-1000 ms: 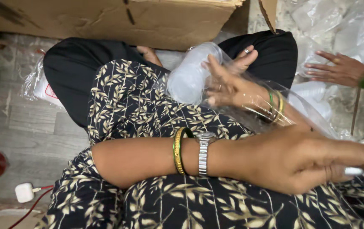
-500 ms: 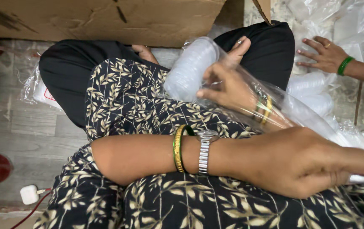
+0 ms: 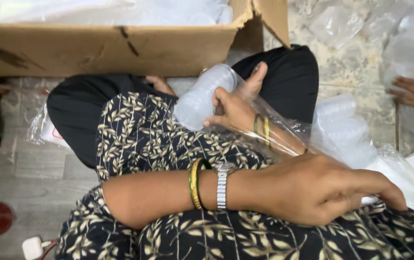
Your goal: The person sits on the floor with a cardboard box of clear plastic containers and stacks the containers into nested piles by hand. They wrap a completed stack with clear plastic film and place finished stacks back into the box, continuing to build more stacks.
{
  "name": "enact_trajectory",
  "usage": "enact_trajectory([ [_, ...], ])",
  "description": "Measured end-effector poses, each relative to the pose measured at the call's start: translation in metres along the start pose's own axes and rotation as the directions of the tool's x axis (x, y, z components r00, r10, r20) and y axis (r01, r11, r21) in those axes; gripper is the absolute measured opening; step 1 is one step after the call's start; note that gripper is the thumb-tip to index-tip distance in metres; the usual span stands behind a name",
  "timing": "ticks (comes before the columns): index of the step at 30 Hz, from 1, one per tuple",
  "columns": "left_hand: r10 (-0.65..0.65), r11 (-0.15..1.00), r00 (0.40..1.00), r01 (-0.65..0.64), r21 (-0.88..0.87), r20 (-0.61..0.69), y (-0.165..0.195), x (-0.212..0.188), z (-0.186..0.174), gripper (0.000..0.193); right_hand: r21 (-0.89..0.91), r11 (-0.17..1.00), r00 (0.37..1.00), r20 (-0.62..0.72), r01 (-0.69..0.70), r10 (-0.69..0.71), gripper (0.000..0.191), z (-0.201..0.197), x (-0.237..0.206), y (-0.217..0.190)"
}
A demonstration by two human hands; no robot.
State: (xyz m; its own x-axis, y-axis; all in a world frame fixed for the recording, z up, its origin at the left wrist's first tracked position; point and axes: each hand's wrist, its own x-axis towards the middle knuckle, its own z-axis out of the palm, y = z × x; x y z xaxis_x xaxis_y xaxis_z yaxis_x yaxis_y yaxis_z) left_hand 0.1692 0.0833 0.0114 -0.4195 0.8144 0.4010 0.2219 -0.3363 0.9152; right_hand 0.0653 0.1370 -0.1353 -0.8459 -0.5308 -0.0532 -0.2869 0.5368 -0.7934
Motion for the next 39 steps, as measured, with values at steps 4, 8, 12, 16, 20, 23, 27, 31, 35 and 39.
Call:
enact_trajectory([
  [4, 0.172, 0.984, 0.985, -0.173, -0.041, -0.020, 0.001, -0.005, -0.001, 0.037, -0.108, 0.989, 0.988, -0.129, -0.103, 0.089, 0.069, -0.018, -0.009, -0.012],
  [8, 0.159, 0.987, 0.979, -0.154, -0.044, 0.128, 0.001, -0.011, 0.010, 0.033, -0.291, 0.949, 0.941, -0.339, -0.120, 0.015, 0.085, -0.065, -0.038, -0.025],
  [12, 0.136, 0.974, 0.955, -0.177, 0.138, 0.263, -0.002, -0.010, 0.017, 0.041, -0.377, 0.872, 0.826, -0.561, -0.311, 0.052, 0.109, -0.102, -0.071, -0.025],
  [16, 0.138, 0.990, 0.950, -0.138, -0.018, 0.280, -0.010, 0.004, 0.020, 0.040, -0.310, 0.839, 0.740, -0.655, -0.447, 0.152, 0.120, -0.122, -0.095, 0.006],
  [20, 0.235, 0.971, 0.950, -0.224, -0.079, 0.204, -0.017, 0.022, 0.026, 0.047, -0.055, 0.712, 0.579, -0.628, -0.700, 0.520, 0.135, -0.108, -0.102, 0.036],
  [23, 0.060, 0.995, 0.951, -0.080, 0.054, 0.303, -0.020, 0.027, 0.027, 0.042, -0.220, 0.739, 0.677, -0.618, -0.637, 0.399, 0.146, -0.095, -0.107, 0.038],
  [27, 0.123, 0.992, 0.957, -0.113, -0.053, 0.262, -0.015, 0.030, 0.020, 0.038, -0.006, 0.647, 0.557, -0.515, -0.762, 0.651, 0.141, -0.088, -0.091, 0.037],
  [31, 0.052, 0.997, 0.977, -0.062, 0.042, 0.208, 0.001, 0.042, 0.006, 0.037, 0.027, 0.694, 0.575, -0.538, -0.719, 0.617, 0.135, -0.091, -0.086, 0.050],
  [35, -0.215, 0.924, 0.936, 0.104, 0.367, 0.277, 0.016, 0.056, -0.019, 0.062, -0.315, 0.856, 0.885, -0.363, -0.411, 0.291, 0.097, -0.096, -0.148, 0.047],
  [39, -0.184, 0.905, 0.982, 0.157, 0.396, 0.031, 0.018, 0.071, -0.049, 0.055, -0.158, 0.915, 0.899, -0.308, -0.372, 0.312, 0.050, -0.125, -0.275, 0.001],
])
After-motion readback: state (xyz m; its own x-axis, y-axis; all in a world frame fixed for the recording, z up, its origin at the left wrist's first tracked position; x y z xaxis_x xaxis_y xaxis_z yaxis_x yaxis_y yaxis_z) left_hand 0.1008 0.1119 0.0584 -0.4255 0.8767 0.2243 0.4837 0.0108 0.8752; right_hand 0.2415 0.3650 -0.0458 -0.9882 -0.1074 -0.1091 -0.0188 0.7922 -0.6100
